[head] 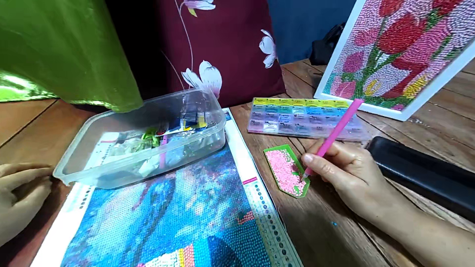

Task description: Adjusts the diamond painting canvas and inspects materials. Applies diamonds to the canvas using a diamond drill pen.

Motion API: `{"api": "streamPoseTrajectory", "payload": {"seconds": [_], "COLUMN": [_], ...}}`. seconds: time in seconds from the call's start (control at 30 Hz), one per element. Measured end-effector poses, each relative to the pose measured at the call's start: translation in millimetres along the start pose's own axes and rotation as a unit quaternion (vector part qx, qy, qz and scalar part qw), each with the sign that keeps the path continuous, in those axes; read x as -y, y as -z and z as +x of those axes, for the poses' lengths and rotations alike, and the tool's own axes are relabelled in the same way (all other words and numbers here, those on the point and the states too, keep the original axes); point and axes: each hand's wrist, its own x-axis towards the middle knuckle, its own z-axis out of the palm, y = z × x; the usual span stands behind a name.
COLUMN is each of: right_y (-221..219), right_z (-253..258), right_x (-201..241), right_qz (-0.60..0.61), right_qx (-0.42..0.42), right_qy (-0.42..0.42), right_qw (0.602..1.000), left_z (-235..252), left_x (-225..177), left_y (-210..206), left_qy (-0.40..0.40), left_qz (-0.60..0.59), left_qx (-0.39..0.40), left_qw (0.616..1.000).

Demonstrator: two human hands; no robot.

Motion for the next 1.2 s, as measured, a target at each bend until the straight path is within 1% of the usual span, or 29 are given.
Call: {"api": "streamPoseTrajectory", "payload": {"seconds": [0.13,0.33,0.57,0.67,0.77,0.83,0.87,0.9,0.93,0.97,1.0,1.03,1.07,1.2], "right_y": [-1,-1,-1,-1,-1,-1,-1,-1,-1,-1,-1,-1,-1,0], "right_z": [-1,-2,-1,-1,-1,-1,-1,-1,-1,-1,-1,-1,-1,-1], "right_x": [0,0,1,1,1,1,0,0,0,0,0,0,0,0], "right_qz": [0.006,0.002,-0.012,-0.010,-0.016,-0.014,-0.015,-0.015,-0.015,-0.014,-0.012,-0.013,-0.015,-0.020], "right_qx": [0.008,0.014,0.017,0.016,0.013,0.014,0.015,0.015,0.016,0.016,0.017,0.018,0.019,0.022], "right_qy": [0.027,0.053,0.060,0.059,0.057,0.055,0.055,0.057,0.058,0.059,0.060,0.062,0.064,0.068], "right_qw": [1.000,0.998,0.998,0.998,0.998,0.998,0.998,0.998,0.998,0.998,0.998,0.998,0.998,0.997], "left_z": [3,2,3,5,2,1,1,0,-1,-1,-3,-4,-5,0], "left_x": [12,12,15,18,11,10,4,-11,-37,-50,-45,-27,-13,11], "left_y": [-3,-4,-5,-7,-5,-4,-2,1,4,5,4,2,0,-13], "left_qy": [-0.028,-0.039,-0.033,-0.044,-0.051,-0.055,-0.037,0.009,0.091,0.135,0.123,0.073,0.042,0.022], "left_qz": [0.009,0.001,0.000,0.009,0.007,0.005,0.011,0.023,0.043,0.045,0.032,-0.002,-0.017,-0.026], "left_qx": [0.003,-0.004,-0.002,-0.009,-0.016,-0.007,0.006,0.019,0.028,0.026,0.016,0.005,-0.002,-0.028], "left_qw": [1.000,0.999,0.999,0.999,0.999,0.998,0.999,1.000,0.995,0.989,0.992,0.997,0.999,0.999]}}
